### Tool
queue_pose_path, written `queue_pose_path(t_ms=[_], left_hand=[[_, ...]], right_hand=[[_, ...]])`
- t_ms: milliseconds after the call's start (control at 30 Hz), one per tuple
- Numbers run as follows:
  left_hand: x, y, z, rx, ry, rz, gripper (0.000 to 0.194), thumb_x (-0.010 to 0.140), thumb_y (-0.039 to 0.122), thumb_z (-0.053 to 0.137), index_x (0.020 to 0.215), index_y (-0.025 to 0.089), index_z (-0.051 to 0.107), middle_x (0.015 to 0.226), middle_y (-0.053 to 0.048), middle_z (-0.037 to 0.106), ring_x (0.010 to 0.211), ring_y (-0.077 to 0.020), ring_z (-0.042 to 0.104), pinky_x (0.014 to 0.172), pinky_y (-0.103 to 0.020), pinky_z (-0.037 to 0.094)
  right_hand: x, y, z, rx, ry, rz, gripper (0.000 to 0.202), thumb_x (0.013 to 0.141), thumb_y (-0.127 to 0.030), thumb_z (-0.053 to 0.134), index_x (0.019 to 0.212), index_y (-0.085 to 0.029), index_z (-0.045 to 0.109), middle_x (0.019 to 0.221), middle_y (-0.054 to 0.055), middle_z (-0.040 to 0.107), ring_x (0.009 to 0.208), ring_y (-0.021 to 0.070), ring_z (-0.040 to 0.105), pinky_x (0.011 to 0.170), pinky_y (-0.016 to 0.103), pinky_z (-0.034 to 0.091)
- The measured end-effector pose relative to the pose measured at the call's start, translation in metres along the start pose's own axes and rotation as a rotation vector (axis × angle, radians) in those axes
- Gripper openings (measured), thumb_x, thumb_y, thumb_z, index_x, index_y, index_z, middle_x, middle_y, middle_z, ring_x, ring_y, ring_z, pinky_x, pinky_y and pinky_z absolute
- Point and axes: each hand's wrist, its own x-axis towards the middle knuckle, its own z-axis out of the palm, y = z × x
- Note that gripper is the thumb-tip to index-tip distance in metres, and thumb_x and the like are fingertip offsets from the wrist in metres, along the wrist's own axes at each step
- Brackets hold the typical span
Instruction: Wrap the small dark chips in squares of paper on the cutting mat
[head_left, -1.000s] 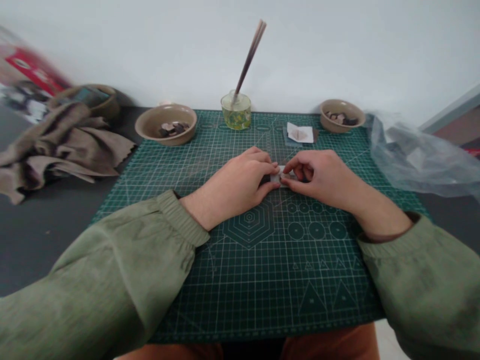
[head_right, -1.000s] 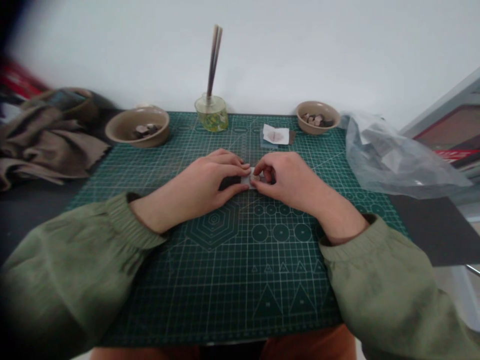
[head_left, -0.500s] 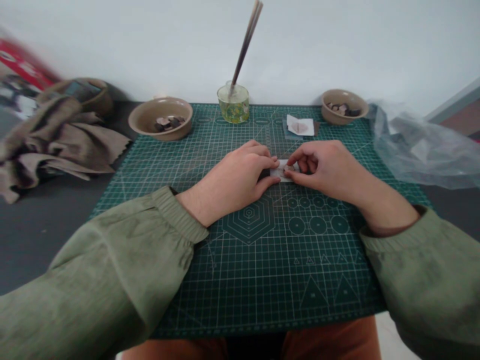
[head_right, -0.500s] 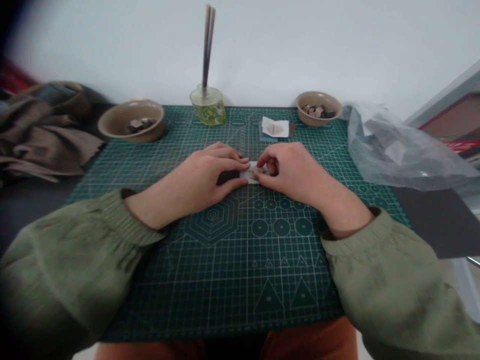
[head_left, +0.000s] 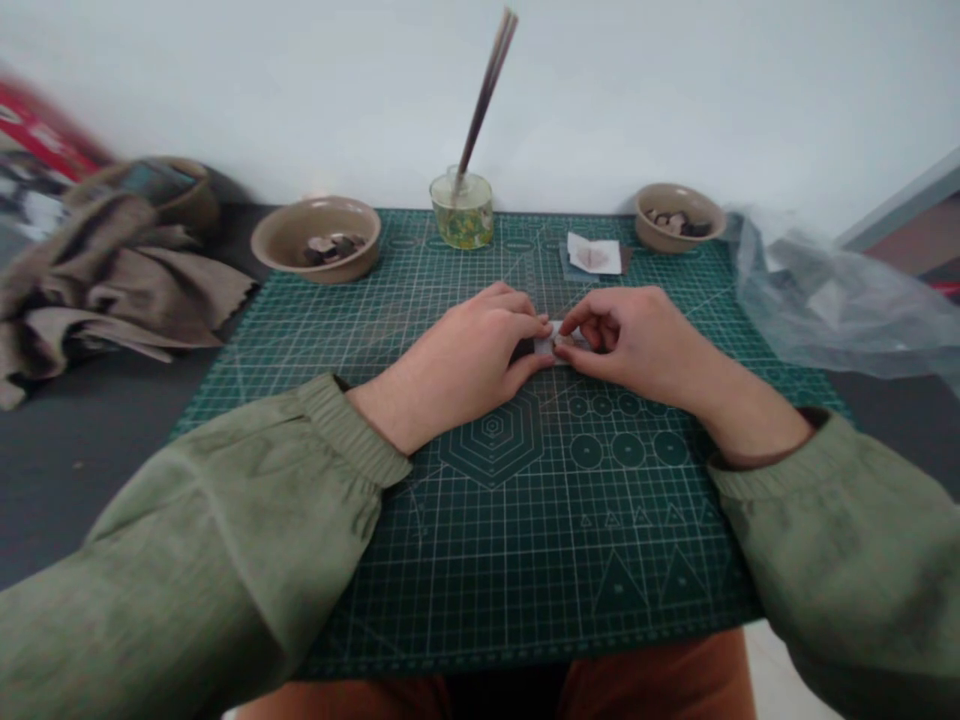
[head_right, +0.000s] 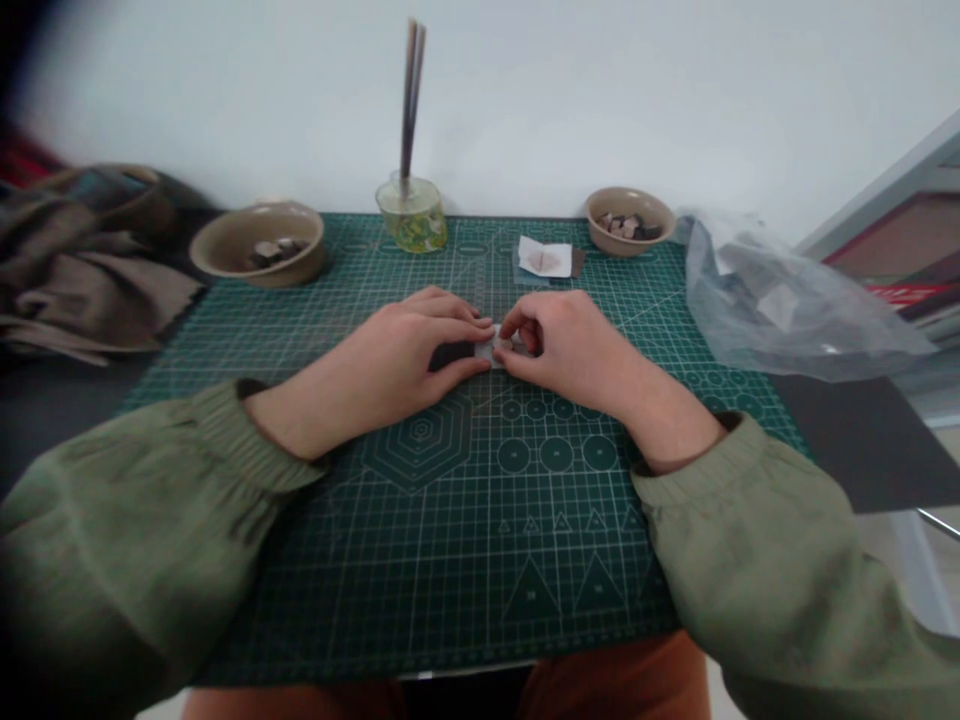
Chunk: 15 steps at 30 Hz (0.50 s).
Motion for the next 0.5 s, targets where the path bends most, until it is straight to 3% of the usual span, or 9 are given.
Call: queue_pose_path(t_ms=[200, 333, 500], left_hand=[[0.0007, -0.0001, -0.0002, 0.005, -0.011, -0.006, 0.030, 0.108, 0.033, 0.070, 0.128, 0.013, 0.081, 0.122, -0.013, 0.078, 0.123, -0.0306, 0.069, 0.112, -0.049, 0.058], [0.0002, -0.0019, 0.0012, -0.004, -0.008, -0.003, 0.029, 0.108, 0.032, 0.068, 0.127, 0.014, 0.081, 0.123, -0.013, 0.078, 0.124, -0.0306, 0.068, 0.113, -0.049, 0.057], [-0.0006, -0.0029, 0.0020, -0.008, -0.004, 0.005, 0.028, 0.109, 0.033, 0.068, 0.128, 0.017, 0.080, 0.123, -0.012, 0.078, 0.125, -0.0297, 0.068, 0.113, -0.048, 0.057]], right_hand=[[-0.0012, 0.0029, -0.0015, -0.020, -0.022, 0.018, 0.017, 0.089, -0.030, 0.085, 0.098, -0.016, 0.083, 0.069, -0.001, 0.066, 0.060, 0.0143, 0.056, 0.060, 0.031, 0.038], [0.0005, 0.0017, 0.0012, -0.027, 0.011, 0.004, 0.013, 0.089, -0.027, 0.083, 0.097, -0.016, 0.082, 0.071, 0.000, 0.067, 0.062, 0.0147, 0.058, 0.061, 0.031, 0.039], [-0.0011, 0.0017, -0.0019, -0.020, -0.039, 0.002, 0.015, 0.089, -0.028, 0.082, 0.098, -0.016, 0.082, 0.072, 0.000, 0.069, 0.062, 0.0146, 0.058, 0.062, 0.030, 0.040]])
